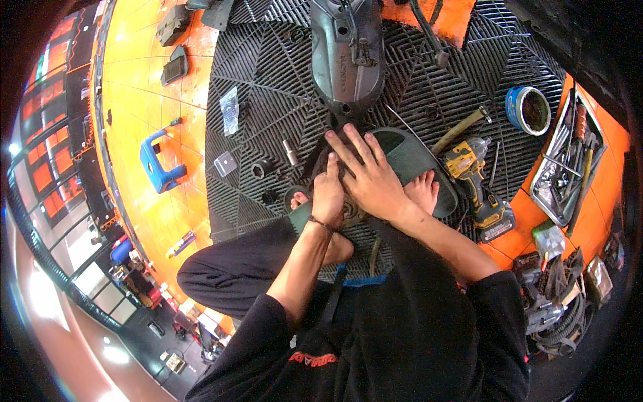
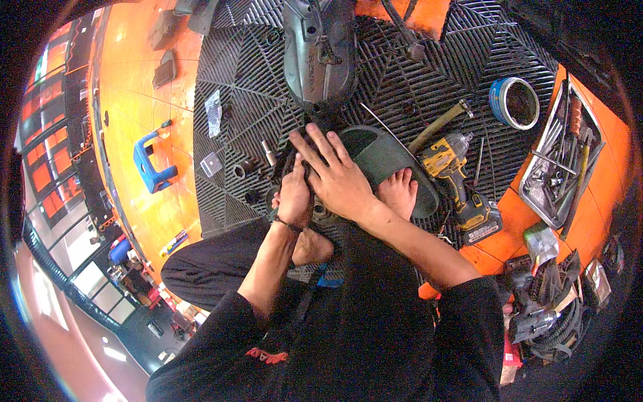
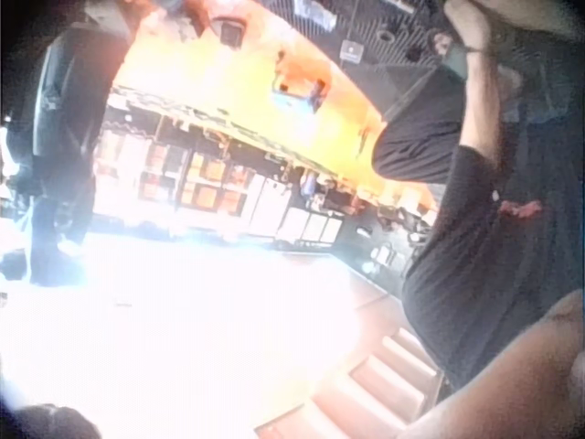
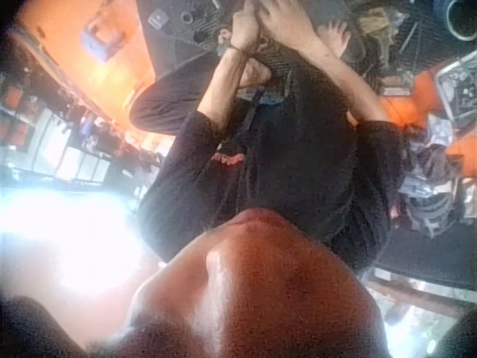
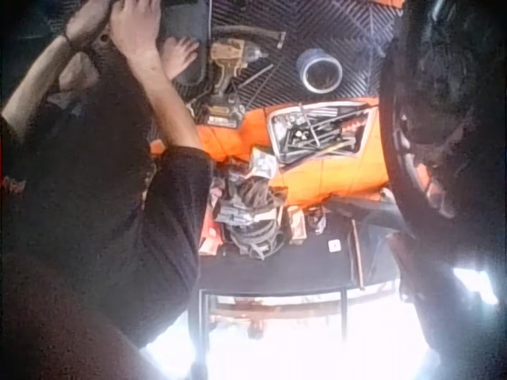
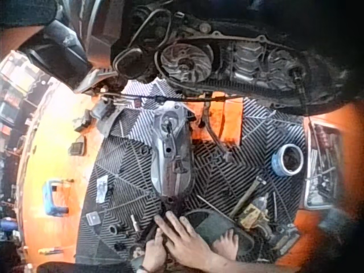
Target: The person disassembles a motorcycle clutch pulley assembly, applies grease to the internal components by hand, and wipes the surfaces with a cloth.
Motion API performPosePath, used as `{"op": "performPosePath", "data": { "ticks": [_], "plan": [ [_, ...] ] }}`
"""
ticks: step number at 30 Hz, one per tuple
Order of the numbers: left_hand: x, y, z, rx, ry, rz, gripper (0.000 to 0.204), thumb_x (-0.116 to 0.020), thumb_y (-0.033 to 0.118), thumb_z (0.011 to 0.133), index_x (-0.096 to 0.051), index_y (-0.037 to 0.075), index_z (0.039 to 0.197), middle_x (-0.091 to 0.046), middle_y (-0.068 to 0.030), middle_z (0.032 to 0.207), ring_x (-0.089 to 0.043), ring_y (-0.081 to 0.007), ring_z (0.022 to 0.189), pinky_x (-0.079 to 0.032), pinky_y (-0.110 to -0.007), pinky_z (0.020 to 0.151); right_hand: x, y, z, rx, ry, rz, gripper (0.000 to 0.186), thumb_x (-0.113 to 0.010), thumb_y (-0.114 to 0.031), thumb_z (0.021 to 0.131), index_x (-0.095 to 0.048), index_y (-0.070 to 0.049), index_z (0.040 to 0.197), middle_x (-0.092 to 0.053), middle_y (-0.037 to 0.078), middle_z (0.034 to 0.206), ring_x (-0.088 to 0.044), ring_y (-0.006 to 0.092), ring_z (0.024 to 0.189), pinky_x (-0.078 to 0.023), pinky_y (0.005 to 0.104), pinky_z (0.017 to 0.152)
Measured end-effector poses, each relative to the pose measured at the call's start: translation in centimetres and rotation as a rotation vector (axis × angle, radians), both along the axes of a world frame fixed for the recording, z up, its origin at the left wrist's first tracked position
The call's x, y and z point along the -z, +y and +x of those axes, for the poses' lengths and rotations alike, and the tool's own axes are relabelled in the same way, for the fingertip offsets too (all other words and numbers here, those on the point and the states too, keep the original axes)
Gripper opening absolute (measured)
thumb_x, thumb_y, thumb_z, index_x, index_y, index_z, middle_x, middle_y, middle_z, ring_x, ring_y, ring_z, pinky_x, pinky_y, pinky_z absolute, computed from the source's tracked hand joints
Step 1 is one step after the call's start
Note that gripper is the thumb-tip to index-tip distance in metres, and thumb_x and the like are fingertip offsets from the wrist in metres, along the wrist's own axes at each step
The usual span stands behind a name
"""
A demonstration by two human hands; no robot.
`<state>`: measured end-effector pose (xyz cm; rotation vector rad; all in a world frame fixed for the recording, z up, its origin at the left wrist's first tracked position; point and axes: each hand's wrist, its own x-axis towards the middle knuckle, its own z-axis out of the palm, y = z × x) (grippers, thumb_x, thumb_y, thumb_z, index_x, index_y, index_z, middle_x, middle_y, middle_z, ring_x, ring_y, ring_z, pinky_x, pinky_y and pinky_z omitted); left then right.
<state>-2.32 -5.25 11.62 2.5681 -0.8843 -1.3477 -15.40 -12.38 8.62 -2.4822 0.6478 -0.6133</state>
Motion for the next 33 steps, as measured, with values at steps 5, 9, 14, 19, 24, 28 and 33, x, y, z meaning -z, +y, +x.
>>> {"op": "performPosePath", "data": {
  "ticks": [5, 9, 14, 19, 24, 28, 33],
  "plan": [
    [-2.2, -1.6, -0.2, -1.032, 1.048, -0.369, 0.048, -0.045, 0.032, 0.112, -0.044, 0.008, 0.154, -0.065, -0.0101, 0.135, -0.064, -0.0231, 0.116, -0.053, -0.039, 0.099, -1.4, -1.7, -0.7, 0.164, -0.264, 0.119, 0.019, -0.074, -0.025, 0.080, -0.077, -0.011, 0.091, -0.057, 0.003, 0.153, -0.044, 0.0342, 0.144, -0.032, 0.0519, 0.115],
    [-5.0, -2.1, 2.1, -0.960, 1.146, -0.327, 0.065, -0.032, 0.052, 0.112, -0.049, 0.001, 0.148, -0.057, -0.0153, 0.148, -0.058, -0.0307, 0.131, -0.043, -0.044, 0.114, -1.4, -3.5, -2.1, 0.346, -0.516, 0.588, 0.016, -0.082, -0.020, 0.083, -0.075, -0.011, 0.094, -0.071, 0.008, 0.129, -0.059, 0.0331, 0.126, -0.042, 0.0484, 0.106],
    [-8.4, -0.4, 6.5, -0.593, 1.044, -0.341, 0.075, -0.027, 0.059, 0.110, -0.047, -0.003, 0.148, -0.055, -0.0216, 0.149, -0.056, -0.0411, 0.132, -0.041, -0.052, 0.115, 1.7, -3.2, -1.6, 0.396, -0.262, 0.703, 0.048, -0.073, -0.015, 0.089, -0.061, -0.007, 0.136, -0.067, 0.013, 0.118, -0.060, 0.0349, 0.113, -0.047, 0.0437, 0.100],
    [-8.1, 2.4, 10.4, -0.893, 0.412, -0.596, 0.062, -0.036, 0.053, 0.111, -0.060, 0.000, 0.132, -0.067, -0.0153, 0.123, -0.066, -0.0289, 0.097, -0.052, -0.046, 0.089, 4.7, -1.3, -0.3, 0.234, 0.046, 0.232, 0.069, -0.076, -0.020, 0.086, -0.049, -0.004, 0.148, -0.057, 0.015, 0.115, -0.055, 0.0340, 0.108, -0.045, 0.0454, 0.094],
    [-5.5, 6.8, 7.2, -0.348, -0.067, -0.205, 0.039, -0.067, 0.038, 0.101, -0.073, 0.001, 0.093, -0.070, -0.0103, 0.073, -0.066, -0.0204, 0.067, -0.055, -0.035, 0.073, 6.8, -1.3, 2.2, 0.236, 0.179, -0.073, 0.048, -0.075, -0.017, 0.082, -0.064, -0.006, 0.128, -0.058, 0.008, 0.104, -0.055, 0.0267, 0.103, -0.044, 0.0405, 0.088],
    [-3.2, 8.1, 0.1, 0.141, -0.218, -0.231, 0.069, -0.090, 0.021, 0.075, -0.060, 0.009, 0.136, -0.062, -0.0247, 0.129, -0.064, -0.0356, 0.117, -0.052, -0.043, 0.101, 6.5, -3.1, 2.9, 0.144, 0.213, 0.013, 0.021, -0.068, -0.013, 0.088, -0.065, -0.006, 0.108, -0.061, 0.010, 0.096, -0.057, 0.0278, 0.101, -0.043, 0.0412, 0.090],
    [-1.4, 7.9, -4.0, 0.488, -0.307, -0.107, 0.129, -0.097, 0.024, 0.061, -0.021, 0.030, 0.165, -0.015, -0.0300, 0.167, -0.033, -0.0536, 0.145, -0.039, -0.060, 0.115, 1.6, -4.7, 1.3, 0.356, -0.277, 0.566, 0.015, -0.054, -0.017, 0.105, -0.060, -0.003, 0.107, -0.066, 0.016, 0.088, -0.063, 0.0387, 0.087, -0.047, 0.0476, 0.084]
  ]
}}
